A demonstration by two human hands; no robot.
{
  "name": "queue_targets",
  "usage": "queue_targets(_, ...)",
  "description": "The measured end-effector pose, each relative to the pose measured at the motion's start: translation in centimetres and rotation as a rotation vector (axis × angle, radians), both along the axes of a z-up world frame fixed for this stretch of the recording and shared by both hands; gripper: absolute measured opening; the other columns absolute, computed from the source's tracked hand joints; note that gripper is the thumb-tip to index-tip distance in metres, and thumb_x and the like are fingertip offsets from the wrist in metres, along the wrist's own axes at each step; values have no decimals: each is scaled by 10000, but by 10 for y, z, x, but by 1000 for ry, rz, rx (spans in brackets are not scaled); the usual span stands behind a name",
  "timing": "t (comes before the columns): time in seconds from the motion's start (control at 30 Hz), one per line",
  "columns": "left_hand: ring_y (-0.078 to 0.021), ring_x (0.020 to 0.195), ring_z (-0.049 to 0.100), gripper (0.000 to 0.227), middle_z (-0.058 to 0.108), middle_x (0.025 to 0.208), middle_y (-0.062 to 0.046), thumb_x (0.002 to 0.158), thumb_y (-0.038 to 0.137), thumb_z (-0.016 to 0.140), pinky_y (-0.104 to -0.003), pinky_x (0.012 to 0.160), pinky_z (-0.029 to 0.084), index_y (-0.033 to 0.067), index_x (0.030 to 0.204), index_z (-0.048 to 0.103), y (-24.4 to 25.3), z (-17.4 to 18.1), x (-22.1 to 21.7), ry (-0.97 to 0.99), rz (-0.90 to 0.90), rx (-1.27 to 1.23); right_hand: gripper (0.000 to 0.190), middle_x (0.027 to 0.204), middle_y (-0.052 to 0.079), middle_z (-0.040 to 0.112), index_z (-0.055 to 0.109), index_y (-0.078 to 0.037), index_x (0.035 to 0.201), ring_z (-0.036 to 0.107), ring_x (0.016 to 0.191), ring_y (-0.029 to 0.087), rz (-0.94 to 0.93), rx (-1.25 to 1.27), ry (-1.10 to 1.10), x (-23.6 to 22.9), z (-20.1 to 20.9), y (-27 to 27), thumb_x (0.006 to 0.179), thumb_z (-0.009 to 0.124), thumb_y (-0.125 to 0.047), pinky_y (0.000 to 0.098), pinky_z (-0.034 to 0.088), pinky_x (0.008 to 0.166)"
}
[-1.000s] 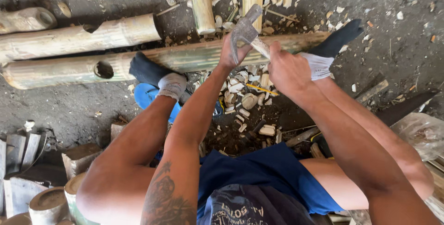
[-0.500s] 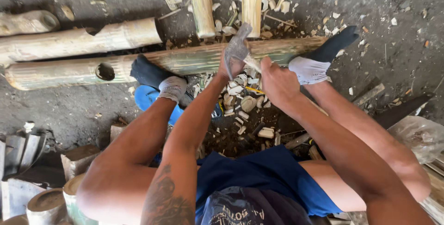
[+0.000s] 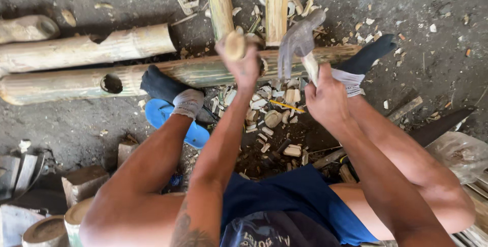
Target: The person sits on the ground and uses a hammer and chisel to carve a hole into a bamboo pole. They repeatedly strike the chisel, clear debris, and inspect the opening while working on the same pole.
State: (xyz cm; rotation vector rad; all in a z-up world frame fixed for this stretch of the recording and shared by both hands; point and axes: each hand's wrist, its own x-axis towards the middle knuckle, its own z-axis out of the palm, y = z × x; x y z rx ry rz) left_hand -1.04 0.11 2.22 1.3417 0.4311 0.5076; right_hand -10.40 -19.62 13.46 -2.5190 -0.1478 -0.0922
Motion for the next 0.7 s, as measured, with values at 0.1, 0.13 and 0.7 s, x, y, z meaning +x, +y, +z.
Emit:
queue_targets(0.1, -198, 972, 688, 509, 647, 1084, -107, 918, 122, 784, -322, 813, 625, 39, 1296, 454, 12, 9, 26, -214, -305, 145, 236, 779, 282, 658, 468, 27, 1126, 671, 711, 488, -14, 67, 34, 5, -15, 3, 931, 594, -14, 558, 531, 626)
queue_targets(0.13, -190, 952, 698, 466, 661, 1069, -105, 914, 119, 787, -319, 791, 645, 32, 1269, 497, 16, 13, 36, -168, -381, 45, 214, 797, 279, 664, 480, 21, 1113, 679, 723, 481, -12, 105, 38, 10, -18, 5, 931, 587, -13, 549, 535, 627)
queue_targets(0.7, -109, 768, 641, 207, 705, 893, -43, 855, 61, 821, -269, 710, 541, -11, 991, 683, 38, -41, 16, -47, -231, 4, 188, 850, 244, 690, 507, 36, 1121, 721, 707, 406, 93, 149, 29, 14, 2, 8, 952, 581, 0, 478, 560, 581)
